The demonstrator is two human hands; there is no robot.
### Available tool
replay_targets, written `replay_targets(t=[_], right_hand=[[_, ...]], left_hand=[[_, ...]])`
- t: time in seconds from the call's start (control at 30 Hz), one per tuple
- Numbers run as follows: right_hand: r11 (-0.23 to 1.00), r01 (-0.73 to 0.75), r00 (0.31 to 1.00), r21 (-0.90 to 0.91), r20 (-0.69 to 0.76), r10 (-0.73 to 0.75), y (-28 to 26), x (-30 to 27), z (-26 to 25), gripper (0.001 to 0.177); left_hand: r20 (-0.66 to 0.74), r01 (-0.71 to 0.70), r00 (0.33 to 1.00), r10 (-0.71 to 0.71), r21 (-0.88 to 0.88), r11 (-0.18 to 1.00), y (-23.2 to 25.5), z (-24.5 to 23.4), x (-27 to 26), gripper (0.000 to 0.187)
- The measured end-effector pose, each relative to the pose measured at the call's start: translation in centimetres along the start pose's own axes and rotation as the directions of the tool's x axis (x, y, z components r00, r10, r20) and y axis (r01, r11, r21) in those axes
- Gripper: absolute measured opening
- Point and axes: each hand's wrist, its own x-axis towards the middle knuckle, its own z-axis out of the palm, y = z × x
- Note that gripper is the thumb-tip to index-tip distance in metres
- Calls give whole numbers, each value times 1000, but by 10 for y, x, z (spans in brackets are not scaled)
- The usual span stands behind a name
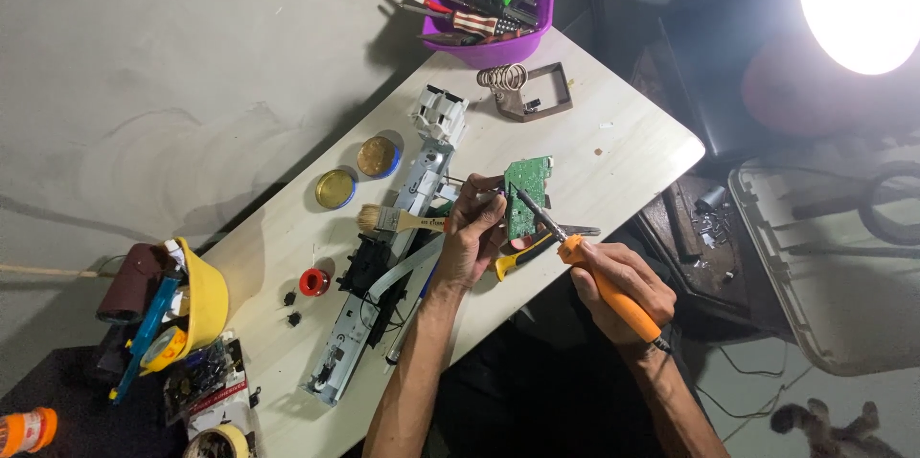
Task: Soldering electronic components onto a circuit board at a workbench using a soldering iron.
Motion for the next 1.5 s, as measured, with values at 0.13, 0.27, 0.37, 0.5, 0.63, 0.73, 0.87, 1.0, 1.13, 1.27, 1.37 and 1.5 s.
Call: replay_targets(t=[0.13, 0.27, 0.37, 0.5, 0.63, 0.73, 0.87, 1.0, 1.13, 1.27, 1.37, 1.5], right_hand=[[1000, -22, 1000, 7, 14, 22, 0, 5, -6, 20], [996, -66, 997, 56, 48, 63, 1, 14, -13, 22], [997, -45, 995, 57, 90, 40, 6, 15, -22, 23], [999, -13, 982, 38, 187, 6, 2, 23, -31, 25], [996, 91, 962, 16, 256, -92, -14, 41, -27, 27], [965, 260, 910, 36, 324, -257, -26, 58, -25, 28], [972, 235, 910, 11, 350, -224, -21, 52, -32, 29], [993, 114, 967, 25, 227, -117, -18, 36, -29, 23], [993, 118, 976, 7, 184, -117, -7, 20, -29, 24], [986, 169, 955, 16, 243, -167, -11, 30, -28, 24], [966, 259, 917, -8, 317, -243, -25, 46, -25, 27], [972, 221, 913, -84, 367, -176, -28, 46, -29, 29]], left_hand=[[1, 14, 1000, -14, -3, 1000, -1, -2, -2, 16], [8, 30, 1000, -30, 26, 999, -10, -16, 3, 14], [28, 52, 998, -53, 40, 998, -12, -21, 5, 13], [63, 82, 994, -84, 21, 996, 6, 2, -4, 15], [80, 80, 993, -83, 39, 996, 0, -8, -2, 14], [96, 82, 992, -87, 49, 995, -1, -13, -1, 13], [107, 72, 991, -77, 50, 996, -12, -23, 3, 12], [116, 45, 992, -46, 11, 999, 4, 1, -7, 14], [112, 27, 993, -32, 47, 999, 7, -1, -8, 14], [112, 30, 993, -36, 53, 998, 9, 1, -7, 13], [112, 37, 993, -42, 45, 998, 24, 15, -13, 13], [98, 40, 994, -46, 62, 997, 10, 1, -6, 14]])
